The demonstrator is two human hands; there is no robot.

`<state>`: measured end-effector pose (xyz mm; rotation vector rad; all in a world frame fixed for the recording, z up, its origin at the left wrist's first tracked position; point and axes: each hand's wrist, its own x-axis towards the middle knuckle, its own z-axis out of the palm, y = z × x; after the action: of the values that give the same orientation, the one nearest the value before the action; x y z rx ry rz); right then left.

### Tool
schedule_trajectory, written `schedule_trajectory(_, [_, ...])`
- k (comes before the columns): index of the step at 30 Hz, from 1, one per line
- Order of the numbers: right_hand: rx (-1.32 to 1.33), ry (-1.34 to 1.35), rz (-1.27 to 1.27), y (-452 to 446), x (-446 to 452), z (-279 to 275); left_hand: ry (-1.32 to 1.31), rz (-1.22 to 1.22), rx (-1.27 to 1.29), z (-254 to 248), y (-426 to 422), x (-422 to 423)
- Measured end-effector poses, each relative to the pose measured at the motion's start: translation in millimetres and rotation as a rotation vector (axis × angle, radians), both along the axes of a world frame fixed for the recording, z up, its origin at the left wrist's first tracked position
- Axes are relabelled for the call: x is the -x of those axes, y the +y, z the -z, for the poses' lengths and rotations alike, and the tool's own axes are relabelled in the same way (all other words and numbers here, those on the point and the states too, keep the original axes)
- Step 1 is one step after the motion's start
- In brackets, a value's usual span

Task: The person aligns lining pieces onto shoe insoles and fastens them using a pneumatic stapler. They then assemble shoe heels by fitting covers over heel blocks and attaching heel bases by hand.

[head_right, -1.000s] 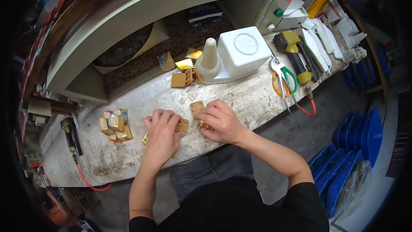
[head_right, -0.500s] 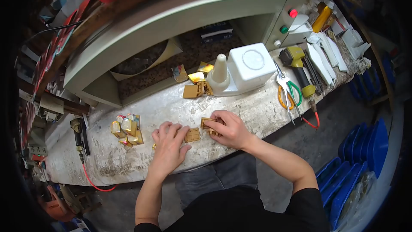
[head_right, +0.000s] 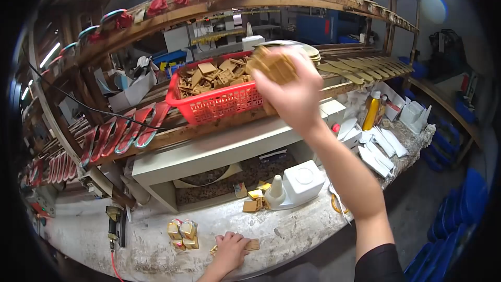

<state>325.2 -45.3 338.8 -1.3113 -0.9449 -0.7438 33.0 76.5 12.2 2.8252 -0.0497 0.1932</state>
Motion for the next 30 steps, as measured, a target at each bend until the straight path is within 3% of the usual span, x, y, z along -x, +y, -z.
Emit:
schedule_trajectory(2, [0.165, -0.218, 0.098, 41, -39, -42, -0.022, 0.012, -0.002, 7, 3, -4])
schedule_trajectory(4, [0.401, -0.071, 0.129, 68, -61, -59, -0.007, 0.018, 0.002, 11, 6, 1])
schedule_trajectory(8, [0.121, -0.081, 0.074, 61, -52, -46, -0.064, 0.023, 0.066, 4, 4, 0])
schedule_trajectory(10, [0.125, 0.04, -0.139, 27, 17, -10, -0.157, -0.017, 0.193, -4, 6, -1])
schedule_trajectory(12, [0.492, -0.013, -0.192, -21, 71, 47, -0.237, -0.033, 0.311, -20, -3, 0])
schedule_trajectory(14, [0.946, 0.251, -0.349, -55, 118, 113, -0.242, -0.044, 0.397, -28, -14, 3])
schedule_trajectory(16, [1.067, 0.161, -0.279, -75, 140, 188, -0.351, -0.068, 0.49, -34, -21, -2])
schedule_trajectory(17, [1.071, 0.186, -0.284, -83, 146, 216, -0.327, -0.068, 0.497, -32, -26, -3])
schedule_trajectory(19, [0.915, 0.916, -0.578, -96, 154, 254, -0.317, -0.067, 0.554, -26, -38, -8])
schedule_trajectory(20, [0.908, 0.935, -0.582, -101, 154, 262, -0.313, -0.067, 0.582, -23, -42, -9])
schedule_trajectory(23, [0.841, 1.023, -0.209, -115, 150, 275, -0.255, -0.111, 0.524, -15, -43, -17])
schedule_trajectory(24, [0.843, 1.036, -0.217, -121, 144, 284, -0.238, -0.133, 0.494, -14, -42, -16])
schedule_trajectory(27, [1.021, 0.271, 0.112, -144, 119, 313, -0.268, -0.18, 0.412, -19, -31, -10])
schedule_trajectory(30, [1.054, 0.24, 0.05, -149, 122, 312, -0.281, -0.245, 0.346, -23, -12, 6])
